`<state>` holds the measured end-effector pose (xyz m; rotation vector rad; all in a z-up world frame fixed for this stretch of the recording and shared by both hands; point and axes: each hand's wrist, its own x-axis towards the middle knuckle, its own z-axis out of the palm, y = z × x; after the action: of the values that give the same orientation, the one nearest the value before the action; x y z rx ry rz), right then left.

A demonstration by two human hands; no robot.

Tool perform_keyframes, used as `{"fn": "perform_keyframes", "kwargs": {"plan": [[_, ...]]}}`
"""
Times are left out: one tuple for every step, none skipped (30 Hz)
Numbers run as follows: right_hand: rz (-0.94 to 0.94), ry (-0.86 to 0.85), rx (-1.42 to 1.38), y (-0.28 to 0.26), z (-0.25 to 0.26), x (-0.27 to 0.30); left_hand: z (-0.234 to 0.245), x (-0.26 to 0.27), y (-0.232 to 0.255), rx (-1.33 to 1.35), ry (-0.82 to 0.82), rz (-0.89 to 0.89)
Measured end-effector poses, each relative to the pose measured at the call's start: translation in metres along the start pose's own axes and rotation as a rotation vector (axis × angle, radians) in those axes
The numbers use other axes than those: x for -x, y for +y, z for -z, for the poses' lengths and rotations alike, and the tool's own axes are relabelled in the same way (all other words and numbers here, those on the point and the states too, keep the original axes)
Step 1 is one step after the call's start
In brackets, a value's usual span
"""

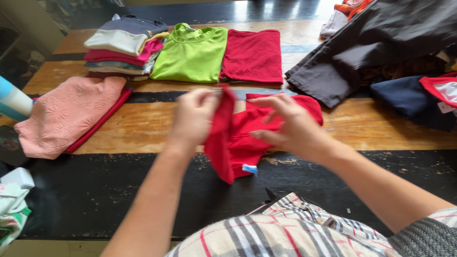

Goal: The person folds several shirts and a pair of shorts by hand on a wooden table.

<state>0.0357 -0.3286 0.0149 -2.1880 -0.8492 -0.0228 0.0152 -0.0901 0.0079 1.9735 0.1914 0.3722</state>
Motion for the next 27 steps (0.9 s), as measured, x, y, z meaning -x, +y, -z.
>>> {"fn": "perform_keyframes", "kwargs": {"plan": [[0.066, 0.035, 0.023, -0.01, -0.013, -0.006, -0.007, 0.003, 0.009, 0.0, 0.001, -0.002], [0.133, 0.069, 0.047, -0.015, -0.021, -0.011, -0.011, 0.006, 0.016, 0.194, -0.129, 0.0], [0.135, 0.071, 0.05, -0.016, -0.026, -0.015, -0.01, 0.007, 0.021, 0.39, -0.261, 0.001], [0.177, 0.12, 0.124, -0.014, -0.03, -0.02, -0.004, 0.006, 0.023, 0.392, -0.26, -0.003], [0.215, 0.17, 0.197, -0.009, -0.036, -0.023, 0.003, 0.005, 0.022, 0.531, -0.32, 0.07], [0.211, 0.174, 0.201, -0.001, -0.038, -0.026, 0.01, 0.004, 0.02, 0.67, -0.378, 0.146], [0.115, 0.194, 0.292, 0.008, -0.038, -0.028, 0.022, 0.001, 0.017, 0.67, -0.383, 0.146], [0.017, 0.214, 0.382, 0.019, -0.037, -0.029, 0.039, -0.004, 0.013, 0.63, -0.307, 0.139], [0.022, 0.258, 0.438, 0.03, -0.032, -0.03, 0.057, -0.007, 0.008, 0.59, -0.23, 0.131], [0.027, 0.301, 0.495, 0.041, -0.025, -0.03, 0.079, -0.008, 0.004, 0.683, -0.23, 0.132], [-0.03, 0.306, 0.519, 0.051, -0.017, -0.029, 0.096, -0.009, 0.002, 0.775, -0.232, 0.134], [-0.087, 0.311, 0.543, 0.06, -0.007, -0.028, 0.109, -0.008, 0.001, 0.775, -0.238, 0.134], [-0.135, 0.289, 0.521, 0.067, 0.005, -0.027, 0.126, -0.007, 0.001, 0.569, -0.353, 0.108], [-0.182, 0.267, 0.5, 0.072, 0.017, -0.023, 0.137, -0.006, 0.002, 0.362, -0.464, 0.079], [-0.164, 0.303, 0.501, 0.074, 0.026, -0.018, 0.14, -0.007, 0.003, 0.365, -0.467, 0.075], [-0.146, 0.34, 0.502, 0.074, 0.034, -0.014, 0.142, -0.009, 0.002, 0.133, -0.594, -0.016], [-0.148, 0.342, 0.509, 0.073, 0.04, -0.01, 0.142, -0.01, 0.0, -0.1, -0.714, -0.109], [-0.227, 0.296, 0.575, 0.071, 0.049, -0.005, 0.141, -0.011, -0.003, -0.095, -0.717, -0.114], [-0.308, 0.253, 0.643, 0.069, 0.056, 0.0, 0.138, -0.013, -0.006, -0.294, -0.645, -0.014], [-0.314, 0.259, 0.652, 0.068, 0.062, 0.003, 0.136, -0.016, -0.011, -0.489, -0.565, 0.085], [-0.547, 0.113, 0.445, 0.067, 0.066, 0.008, 0.134, -0.02, -0.016, -0.484, -0.572, 0.078], [-0.767, -0.034, 0.226, 0.067, 0.071, 0.012, 0.132, -0.026, -0.023, -0.331, -0.509, 0.186], [-0.772, -0.034, 0.232, 0.066, 0.076, 0.017, 0.13, -0.031, -0.031, -0.178, -0.443, 0.299], [-0.792, -0.164, 0.045, 0.065, 0.081, 0.023, 0.127, -0.036, -0.038, -0.172, -0.448, 0.298], [-0.807, -0.291, -0.147, 0.063, 0.084, 0.027, 0.124, -0.042, -0.045, -0.109, -0.494, 0.398], [-0.813, -0.288, -0.146, 0.062, 0.085, 0.027, 0.121, -0.048, -0.05, -0.046, -0.538, 0.498], [-0.903, -0.275, -0.221, 0.06, 0.086, 0.021, 0.116, -0.051, -0.055, -0.044, -0.536, 0.5]]}}
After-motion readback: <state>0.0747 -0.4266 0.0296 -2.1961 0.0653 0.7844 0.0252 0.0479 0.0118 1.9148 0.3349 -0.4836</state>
